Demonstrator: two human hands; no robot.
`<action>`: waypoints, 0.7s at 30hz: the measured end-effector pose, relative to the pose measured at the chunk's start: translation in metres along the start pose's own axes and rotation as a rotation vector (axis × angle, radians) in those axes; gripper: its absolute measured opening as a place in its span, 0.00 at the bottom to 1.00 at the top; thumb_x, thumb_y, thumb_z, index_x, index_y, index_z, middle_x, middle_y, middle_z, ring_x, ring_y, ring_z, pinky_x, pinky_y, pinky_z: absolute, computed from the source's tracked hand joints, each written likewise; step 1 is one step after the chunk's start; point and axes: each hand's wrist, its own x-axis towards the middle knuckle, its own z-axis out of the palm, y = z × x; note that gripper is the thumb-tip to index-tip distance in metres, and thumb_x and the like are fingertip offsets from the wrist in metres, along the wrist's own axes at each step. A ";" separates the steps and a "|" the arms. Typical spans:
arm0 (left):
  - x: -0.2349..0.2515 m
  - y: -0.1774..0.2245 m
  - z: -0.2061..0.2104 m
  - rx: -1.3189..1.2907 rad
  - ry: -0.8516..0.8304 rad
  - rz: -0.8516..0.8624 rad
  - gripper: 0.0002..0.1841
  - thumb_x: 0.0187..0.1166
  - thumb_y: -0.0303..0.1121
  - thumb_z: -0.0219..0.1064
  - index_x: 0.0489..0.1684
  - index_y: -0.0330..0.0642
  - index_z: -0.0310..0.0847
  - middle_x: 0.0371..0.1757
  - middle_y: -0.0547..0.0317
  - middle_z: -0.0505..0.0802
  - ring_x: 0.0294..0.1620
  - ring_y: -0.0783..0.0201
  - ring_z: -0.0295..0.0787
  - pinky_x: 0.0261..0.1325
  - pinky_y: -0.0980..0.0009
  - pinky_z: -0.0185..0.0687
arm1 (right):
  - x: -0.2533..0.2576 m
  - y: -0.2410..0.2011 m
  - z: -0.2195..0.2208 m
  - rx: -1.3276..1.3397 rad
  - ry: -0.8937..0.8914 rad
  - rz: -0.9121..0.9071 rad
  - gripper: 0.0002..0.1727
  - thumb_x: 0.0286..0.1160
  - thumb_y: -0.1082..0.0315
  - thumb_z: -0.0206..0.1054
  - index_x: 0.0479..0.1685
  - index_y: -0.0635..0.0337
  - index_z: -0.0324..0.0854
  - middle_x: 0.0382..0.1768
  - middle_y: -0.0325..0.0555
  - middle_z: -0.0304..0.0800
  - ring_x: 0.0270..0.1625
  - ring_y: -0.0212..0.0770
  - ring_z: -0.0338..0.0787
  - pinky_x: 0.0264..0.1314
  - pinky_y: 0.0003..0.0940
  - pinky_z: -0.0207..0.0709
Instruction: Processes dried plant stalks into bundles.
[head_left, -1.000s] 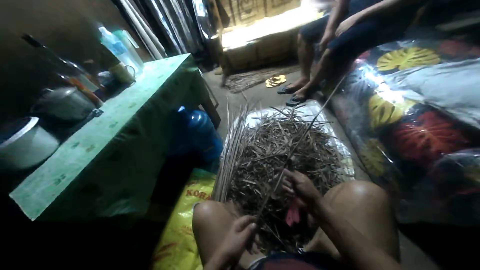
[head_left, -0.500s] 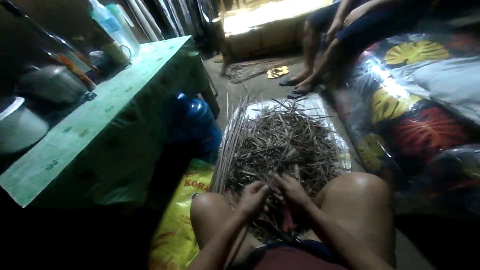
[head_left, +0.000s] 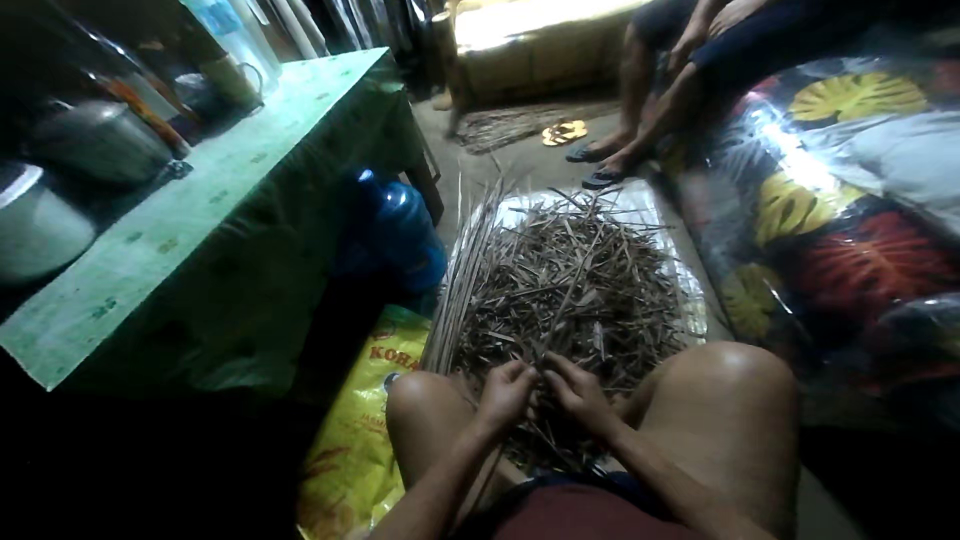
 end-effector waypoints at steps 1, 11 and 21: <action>-0.001 -0.001 -0.001 -0.010 -0.008 -0.011 0.11 0.92 0.30 0.56 0.49 0.31 0.80 0.21 0.63 0.81 0.15 0.73 0.77 0.21 0.78 0.78 | 0.000 0.002 0.001 -0.014 0.023 -0.009 0.23 0.86 0.66 0.55 0.72 0.74 0.78 0.60 0.61 0.91 0.60 0.44 0.93 0.68 0.39 0.82; -0.004 -0.007 0.001 -0.024 0.023 -0.062 0.11 0.92 0.31 0.56 0.49 0.32 0.80 0.21 0.62 0.81 0.14 0.73 0.75 0.18 0.79 0.74 | 0.005 -0.009 -0.012 0.273 -0.087 0.217 0.25 0.89 0.67 0.52 0.79 0.71 0.71 0.67 0.56 0.85 0.55 0.30 0.87 0.61 0.28 0.80; 0.000 -0.003 -0.002 -0.039 -0.010 -0.080 0.10 0.92 0.29 0.53 0.47 0.34 0.78 0.20 0.64 0.79 0.14 0.74 0.73 0.19 0.79 0.72 | -0.002 0.009 -0.001 0.058 -0.123 -0.052 0.23 0.87 0.65 0.54 0.71 0.72 0.79 0.54 0.56 0.92 0.52 0.35 0.92 0.62 0.33 0.83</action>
